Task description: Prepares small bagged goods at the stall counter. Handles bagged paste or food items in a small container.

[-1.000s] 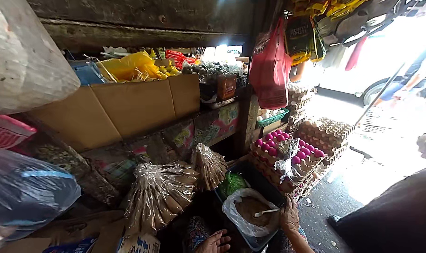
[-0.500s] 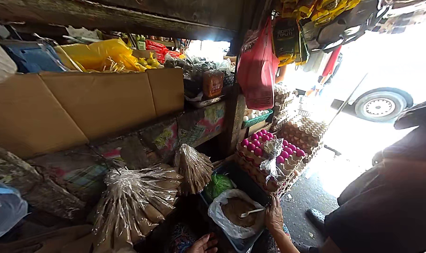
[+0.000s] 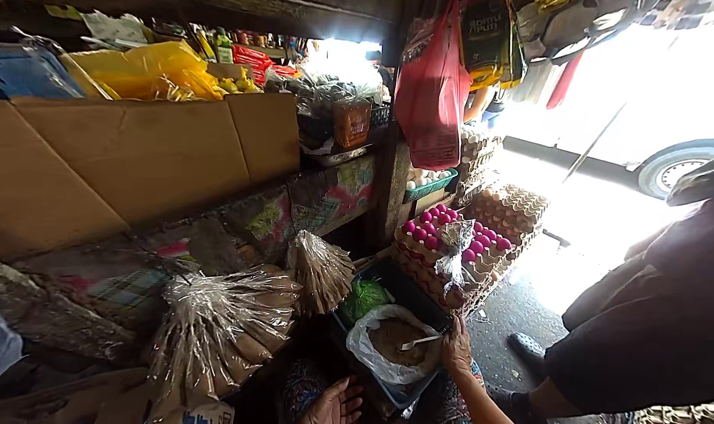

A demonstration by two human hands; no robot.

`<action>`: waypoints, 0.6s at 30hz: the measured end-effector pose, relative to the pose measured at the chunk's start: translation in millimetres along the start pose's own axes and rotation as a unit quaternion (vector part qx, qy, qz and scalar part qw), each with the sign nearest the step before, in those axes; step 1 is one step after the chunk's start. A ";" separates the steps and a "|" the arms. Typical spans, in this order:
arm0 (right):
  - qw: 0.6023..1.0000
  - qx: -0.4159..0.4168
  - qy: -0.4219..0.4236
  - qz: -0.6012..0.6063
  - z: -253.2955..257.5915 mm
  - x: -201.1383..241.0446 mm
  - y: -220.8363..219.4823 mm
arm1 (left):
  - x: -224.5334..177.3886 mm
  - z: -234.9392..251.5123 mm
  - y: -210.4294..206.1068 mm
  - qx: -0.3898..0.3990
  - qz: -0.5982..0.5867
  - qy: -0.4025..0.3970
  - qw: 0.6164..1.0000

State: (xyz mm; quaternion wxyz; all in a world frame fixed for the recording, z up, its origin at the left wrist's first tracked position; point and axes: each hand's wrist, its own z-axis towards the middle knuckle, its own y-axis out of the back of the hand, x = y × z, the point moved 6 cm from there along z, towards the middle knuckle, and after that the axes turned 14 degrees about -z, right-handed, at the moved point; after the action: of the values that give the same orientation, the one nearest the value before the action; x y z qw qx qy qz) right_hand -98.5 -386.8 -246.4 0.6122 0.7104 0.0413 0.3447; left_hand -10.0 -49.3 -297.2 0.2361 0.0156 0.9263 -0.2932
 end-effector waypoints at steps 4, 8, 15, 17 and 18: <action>1.000 -0.008 -0.002 -0.004 2.2 -2.3 -2.2 | 0.0 1.6 0.9 -0.001 -0.004 -0.001 1.000; 1.000 0.000 -0.005 -0.009 2.3 -3.7 -4.5 | -0.3 -0.3 0.3 -0.005 -0.008 0.003 1.000; 0.997 0.040 -0.029 -0.053 3.4 2.5 1.5 | -2.5 -5.0 -1.8 0.009 0.015 -0.036 0.999; 0.995 0.053 -0.041 -0.068 2.4 5.2 4.3 | -9.9 -13.1 -5.7 -0.016 0.100 -0.135 0.986; 0.995 0.056 -0.042 -0.074 2.1 6.8 4.6 | -15.4 -19.2 -7.0 -0.028 0.177 -0.199 0.963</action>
State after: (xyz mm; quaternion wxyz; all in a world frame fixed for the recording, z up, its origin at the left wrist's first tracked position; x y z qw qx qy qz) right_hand -93.9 -386.4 -239.3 0.5964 0.7525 0.0877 0.2652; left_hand -5.7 -42.8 -272.8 0.4645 0.1144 0.8506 -0.2181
